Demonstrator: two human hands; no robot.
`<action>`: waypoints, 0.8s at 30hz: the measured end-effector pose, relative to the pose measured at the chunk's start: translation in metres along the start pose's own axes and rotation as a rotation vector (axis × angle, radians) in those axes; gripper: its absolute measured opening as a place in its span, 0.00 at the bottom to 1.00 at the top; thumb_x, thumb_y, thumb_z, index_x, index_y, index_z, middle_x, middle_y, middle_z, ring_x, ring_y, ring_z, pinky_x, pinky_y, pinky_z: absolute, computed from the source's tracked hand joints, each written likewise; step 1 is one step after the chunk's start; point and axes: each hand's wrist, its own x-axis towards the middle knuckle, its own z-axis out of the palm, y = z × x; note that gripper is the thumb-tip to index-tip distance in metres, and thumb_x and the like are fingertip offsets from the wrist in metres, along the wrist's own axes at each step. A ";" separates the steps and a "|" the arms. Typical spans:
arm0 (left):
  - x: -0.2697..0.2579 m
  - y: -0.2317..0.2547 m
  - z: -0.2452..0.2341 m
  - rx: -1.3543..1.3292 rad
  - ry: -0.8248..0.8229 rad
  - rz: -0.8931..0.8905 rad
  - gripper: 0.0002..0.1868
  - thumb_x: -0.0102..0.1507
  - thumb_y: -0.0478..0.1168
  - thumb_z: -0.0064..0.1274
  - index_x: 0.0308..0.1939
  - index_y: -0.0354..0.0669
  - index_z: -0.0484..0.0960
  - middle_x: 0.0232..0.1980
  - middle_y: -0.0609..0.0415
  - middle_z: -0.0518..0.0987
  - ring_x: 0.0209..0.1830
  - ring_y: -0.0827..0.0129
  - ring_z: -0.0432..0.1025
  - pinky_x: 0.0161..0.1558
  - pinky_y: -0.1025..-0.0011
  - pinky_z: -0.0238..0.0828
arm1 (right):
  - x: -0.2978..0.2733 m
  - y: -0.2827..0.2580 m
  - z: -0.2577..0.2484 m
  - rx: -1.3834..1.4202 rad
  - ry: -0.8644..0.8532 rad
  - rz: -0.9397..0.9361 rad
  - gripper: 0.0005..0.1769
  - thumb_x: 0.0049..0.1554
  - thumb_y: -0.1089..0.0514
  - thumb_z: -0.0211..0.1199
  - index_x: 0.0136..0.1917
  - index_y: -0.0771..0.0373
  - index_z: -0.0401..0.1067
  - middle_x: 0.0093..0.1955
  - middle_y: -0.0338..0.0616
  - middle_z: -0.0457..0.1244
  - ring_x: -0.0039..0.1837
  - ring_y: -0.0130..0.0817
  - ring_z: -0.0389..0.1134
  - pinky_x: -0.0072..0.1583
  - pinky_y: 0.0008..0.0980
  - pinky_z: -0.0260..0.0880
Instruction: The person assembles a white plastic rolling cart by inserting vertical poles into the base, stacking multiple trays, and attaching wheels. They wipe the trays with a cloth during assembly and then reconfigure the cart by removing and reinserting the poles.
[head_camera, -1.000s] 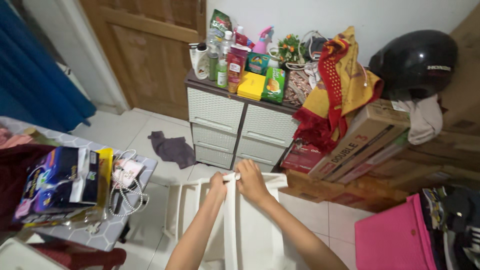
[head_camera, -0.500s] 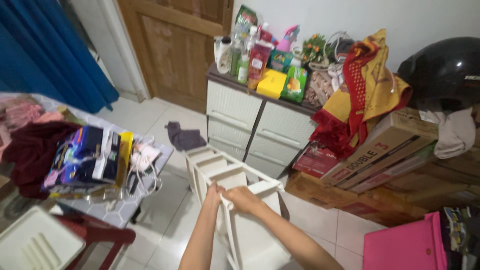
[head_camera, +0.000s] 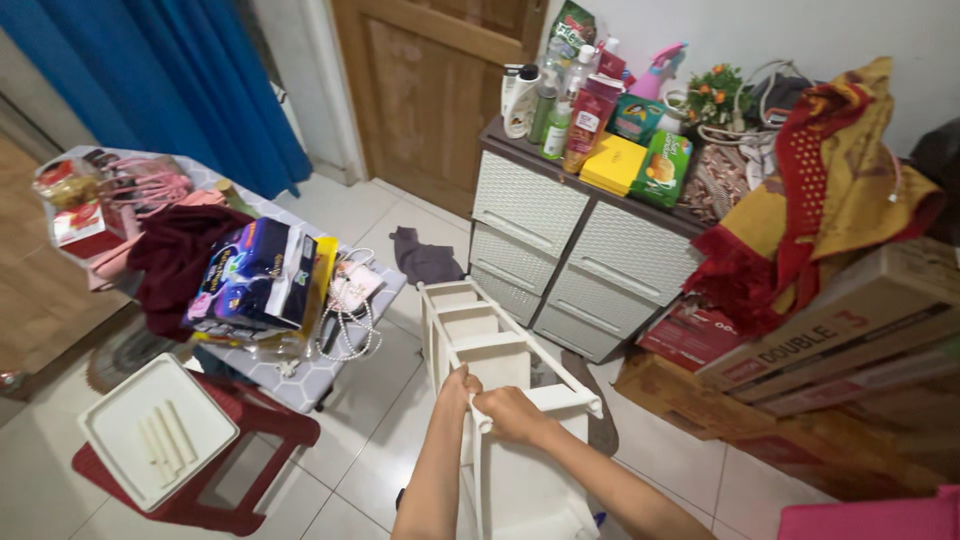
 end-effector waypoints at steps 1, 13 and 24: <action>0.003 0.012 -0.006 -0.010 -0.008 0.019 0.21 0.72 0.51 0.39 0.26 0.51 0.58 0.15 0.64 0.54 0.09 0.74 0.49 0.11 0.70 0.40 | 0.001 -0.001 0.001 0.026 -0.006 -0.004 0.08 0.42 0.66 0.66 0.38 0.61 0.74 0.40 0.55 0.68 0.45 0.55 0.72 0.49 0.48 0.71; 0.024 0.032 -0.041 0.213 -0.031 0.023 0.09 0.71 0.37 0.38 0.35 0.46 0.60 0.19 0.60 0.60 0.11 0.72 0.56 0.13 0.71 0.52 | -0.021 -0.029 -0.016 0.059 0.031 -0.138 0.10 0.42 0.66 0.67 0.37 0.65 0.66 0.36 0.53 0.64 0.44 0.57 0.69 0.45 0.49 0.67; -0.004 0.055 -0.051 -0.203 -0.012 -0.042 0.13 0.72 0.38 0.37 0.33 0.44 0.59 0.21 0.64 0.58 0.12 0.79 0.53 0.11 0.78 0.44 | -0.051 0.036 -0.065 -0.019 0.392 0.432 0.57 0.31 0.59 0.78 0.71 0.63 0.56 0.69 0.57 0.54 0.71 0.54 0.53 0.68 0.48 0.51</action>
